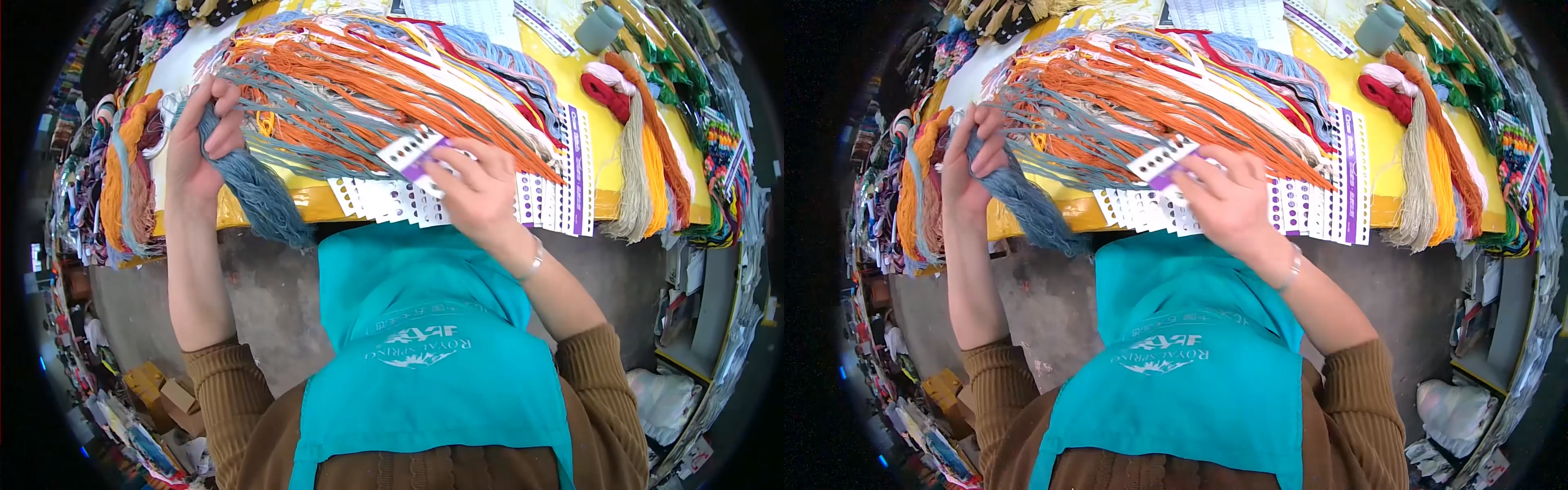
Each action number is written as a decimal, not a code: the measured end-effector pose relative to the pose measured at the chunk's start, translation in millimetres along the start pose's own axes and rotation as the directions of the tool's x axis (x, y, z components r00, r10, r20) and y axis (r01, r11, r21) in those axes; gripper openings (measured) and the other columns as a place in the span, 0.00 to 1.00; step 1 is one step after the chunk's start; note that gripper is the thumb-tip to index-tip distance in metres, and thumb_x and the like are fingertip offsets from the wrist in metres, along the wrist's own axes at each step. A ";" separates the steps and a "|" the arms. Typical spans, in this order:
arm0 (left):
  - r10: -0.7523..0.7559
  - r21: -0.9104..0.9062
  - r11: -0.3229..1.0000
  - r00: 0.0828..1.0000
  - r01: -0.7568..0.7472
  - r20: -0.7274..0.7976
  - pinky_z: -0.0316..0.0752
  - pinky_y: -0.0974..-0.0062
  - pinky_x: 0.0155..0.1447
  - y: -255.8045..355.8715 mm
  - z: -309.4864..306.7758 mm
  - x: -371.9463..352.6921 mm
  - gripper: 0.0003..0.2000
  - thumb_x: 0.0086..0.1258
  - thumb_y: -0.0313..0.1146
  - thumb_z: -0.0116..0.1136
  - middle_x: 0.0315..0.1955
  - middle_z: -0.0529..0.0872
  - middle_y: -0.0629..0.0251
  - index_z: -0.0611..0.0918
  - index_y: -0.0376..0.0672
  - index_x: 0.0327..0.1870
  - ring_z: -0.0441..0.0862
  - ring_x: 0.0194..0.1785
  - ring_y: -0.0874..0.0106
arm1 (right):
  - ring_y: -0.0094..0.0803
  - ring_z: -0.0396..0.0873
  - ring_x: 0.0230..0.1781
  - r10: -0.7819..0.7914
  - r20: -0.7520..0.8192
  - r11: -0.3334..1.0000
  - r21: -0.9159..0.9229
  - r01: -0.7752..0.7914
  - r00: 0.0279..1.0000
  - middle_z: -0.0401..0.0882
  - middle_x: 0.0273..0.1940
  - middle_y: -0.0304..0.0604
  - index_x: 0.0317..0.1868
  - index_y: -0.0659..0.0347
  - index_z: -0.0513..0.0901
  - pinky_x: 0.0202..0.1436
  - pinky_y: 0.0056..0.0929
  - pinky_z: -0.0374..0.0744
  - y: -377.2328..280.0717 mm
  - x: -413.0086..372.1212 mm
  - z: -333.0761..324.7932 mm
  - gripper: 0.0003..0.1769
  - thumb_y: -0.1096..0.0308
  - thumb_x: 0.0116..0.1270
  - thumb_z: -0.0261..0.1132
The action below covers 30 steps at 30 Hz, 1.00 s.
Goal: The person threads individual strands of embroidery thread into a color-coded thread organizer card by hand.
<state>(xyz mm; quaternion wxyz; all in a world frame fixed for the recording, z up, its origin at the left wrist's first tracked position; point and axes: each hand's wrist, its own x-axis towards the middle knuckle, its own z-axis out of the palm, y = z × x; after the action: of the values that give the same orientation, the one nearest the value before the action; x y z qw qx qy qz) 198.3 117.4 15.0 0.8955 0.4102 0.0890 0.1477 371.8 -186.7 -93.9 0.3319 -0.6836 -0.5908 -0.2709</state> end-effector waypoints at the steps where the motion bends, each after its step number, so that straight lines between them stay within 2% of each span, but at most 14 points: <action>1: -0.040 -0.086 0.995 0.996 0.047 0.074 0.55 0.88 0.20 -3.6 -6.0 -0.1 0.10 0.78 0.37 0.53 0.27 0.73 0.75 0.79 0.39 0.41 0.61 0.18 0.86 | 0.37 0.79 0.50 -0.005 0.003 1.000 -0.019 0.005 1.000 0.84 0.45 0.35 0.39 0.54 0.85 0.47 0.40 0.72 7.5 -10.3 -9.8 0.16 0.74 0.45 0.68; 4: -0.178 0.053 0.982 0.982 0.182 -0.065 0.55 0.88 0.20 -27.1 -18.7 2.5 0.09 0.78 0.38 0.52 0.25 0.71 0.76 0.78 0.41 0.41 0.60 0.17 0.86 | 0.37 0.81 0.48 0.030 0.100 0.999 -0.044 -0.026 0.995 0.85 0.43 0.36 0.38 0.56 0.84 0.47 0.38 0.75 21.5 -39.6 -37.6 0.16 0.77 0.45 0.67; 7: -0.253 0.125 0.954 0.954 0.274 -0.160 0.54 0.87 0.20 -59.0 -17.7 6.3 0.08 0.79 0.38 0.51 0.25 0.70 0.77 0.77 0.43 0.43 0.60 0.18 0.87 | 0.37 0.83 0.47 0.102 0.166 0.992 -0.091 -0.088 0.981 0.85 0.43 0.38 0.37 0.58 0.84 0.47 0.36 0.78 30.9 -68.6 -46.7 0.15 0.80 0.45 0.66; 10: -0.251 -0.051 0.968 0.959 0.246 -0.129 0.54 0.87 0.20 -71.7 -31.8 11.6 0.08 0.79 0.38 0.50 0.24 0.69 0.77 0.76 0.43 0.44 0.60 0.18 0.86 | 0.36 0.84 0.48 0.192 0.172 0.979 -0.101 -0.176 0.966 0.86 0.43 0.39 0.37 0.59 0.84 0.48 0.33 0.79 32.6 -81.4 -48.9 0.16 0.82 0.45 0.65; 14: -0.121 -0.288 0.952 0.992 0.109 -0.027 0.55 0.87 0.20 -67.9 -50.8 19.5 0.08 0.80 0.36 0.48 0.24 0.68 0.76 0.76 0.42 0.44 0.60 0.18 0.86 | 0.36 0.84 0.48 0.216 0.127 0.975 -0.088 -0.206 0.968 0.87 0.43 0.39 0.36 0.59 0.84 0.49 0.33 0.81 32.4 -85.9 -45.2 0.16 0.84 0.45 0.65; 19: 0.009 -0.349 0.936 0.996 -0.039 -0.087 0.59 0.86 0.22 -43.4 -67.6 36.0 0.06 0.80 0.31 0.47 0.24 0.67 0.75 0.75 0.40 0.48 0.61 0.19 0.85 | 0.36 0.85 0.48 0.240 0.107 0.970 -0.060 -0.235 0.965 0.87 0.43 0.40 0.36 0.60 0.85 0.51 0.33 0.82 33.1 -86.8 -45.2 0.16 0.84 0.44 0.65; 22: 0.019 -0.326 0.941 0.977 -0.090 -0.213 0.59 0.87 0.23 -0.2 -88.1 67.5 0.08 0.80 0.30 0.47 0.25 0.68 0.74 0.74 0.39 0.53 0.63 0.21 0.84 | 0.37 0.85 0.48 0.247 0.109 0.969 -0.046 -0.244 0.963 0.87 0.43 0.40 0.37 0.60 0.84 0.51 0.34 0.82 32.2 -85.0 -45.6 0.17 0.84 0.44 0.65; 24: 0.115 0.020 0.993 0.950 -0.114 -0.291 0.59 0.87 0.24 43.6 -122.0 98.6 0.13 0.78 0.33 0.50 0.28 0.73 0.73 0.75 0.39 0.58 0.65 0.24 0.84 | 0.37 0.85 0.48 0.271 0.116 0.963 -0.027 -0.270 0.956 0.87 0.43 0.40 0.37 0.60 0.84 0.51 0.34 0.82 32.6 -84.6 -47.1 0.17 0.85 0.44 0.64; 25: 0.173 0.197 0.974 0.933 -0.114 -0.315 0.60 0.87 0.25 57.4 -128.9 106.4 0.15 0.78 0.35 0.51 0.30 0.75 0.72 0.75 0.39 0.61 0.67 0.25 0.84 | 0.38 0.85 0.48 0.291 0.122 0.956 -0.009 -0.293 0.949 0.87 0.43 0.41 0.37 0.60 0.84 0.51 0.34 0.82 32.5 -84.3 -47.7 0.17 0.85 0.44 0.64; 26: 0.272 0.486 0.873 0.878 -0.052 -0.394 0.61 0.86 0.26 53.2 -105.8 104.2 0.17 0.76 0.36 0.53 0.32 0.77 0.72 0.75 0.40 0.62 0.68 0.27 0.83 | 0.38 0.85 0.49 0.312 0.126 0.949 0.010 -0.316 0.942 0.87 0.43 0.41 0.37 0.60 0.84 0.51 0.34 0.82 32.6 -83.9 -48.1 0.18 0.85 0.44 0.64; 27: 0.390 0.721 0.692 0.815 0.049 -0.429 0.62 0.85 0.27 42.3 -82.1 100.0 0.19 0.75 0.38 0.55 0.34 0.78 0.71 0.76 0.41 0.63 0.70 0.29 0.83 | 0.39 0.84 0.49 0.338 0.129 0.938 0.036 -0.345 0.932 0.87 0.43 0.41 0.38 0.61 0.84 0.51 0.35 0.82 32.8 -83.7 -49.2 0.18 0.85 0.44 0.64; 28: 0.512 0.875 0.452 0.751 0.177 -0.416 0.62 0.84 0.28 31.5 -59.7 93.1 0.21 0.74 0.40 0.57 0.37 0.80 0.71 0.76 0.42 0.65 0.71 0.31 0.83 | 0.40 0.84 0.49 0.364 0.134 0.925 0.061 -0.375 0.922 0.87 0.43 0.41 0.38 0.61 0.83 0.51 0.35 0.82 33.3 -84.0 -50.8 0.18 0.85 0.44 0.65; 29: 0.511 0.949 0.269 0.811 0.162 -0.283 0.65 0.83 0.32 21.3 -53.3 83.0 0.23 0.71 0.44 0.60 0.38 0.82 0.71 0.78 0.43 0.64 0.73 0.34 0.82 | 0.40 0.84 0.49 0.392 0.140 0.910 0.086 -0.406 0.909 0.87 0.43 0.42 0.38 0.61 0.83 0.51 0.35 0.82 33.2 -84.6 -52.2 0.18 0.85 0.44 0.65; 30: 0.486 0.958 0.243 0.835 0.154 -0.257 0.65 0.85 0.35 -1.4 -30.0 70.5 0.21 0.71 0.42 0.60 0.33 0.81 0.73 0.80 0.45 0.62 0.73 0.34 0.83 | 0.41 0.84 0.49 0.395 0.140 0.907 0.094 -0.410 0.908 0.86 0.43 0.42 0.38 0.61 0.83 0.51 0.35 0.81 32.5 -83.0 -53.8 0.18 0.85 0.44 0.65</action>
<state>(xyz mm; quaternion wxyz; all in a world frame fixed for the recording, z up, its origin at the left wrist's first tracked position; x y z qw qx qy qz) 256.4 161.6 -8.2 0.3769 0.8173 0.3464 0.2646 392.2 -283.1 -127.5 0.3863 -0.7841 -0.4709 -0.1191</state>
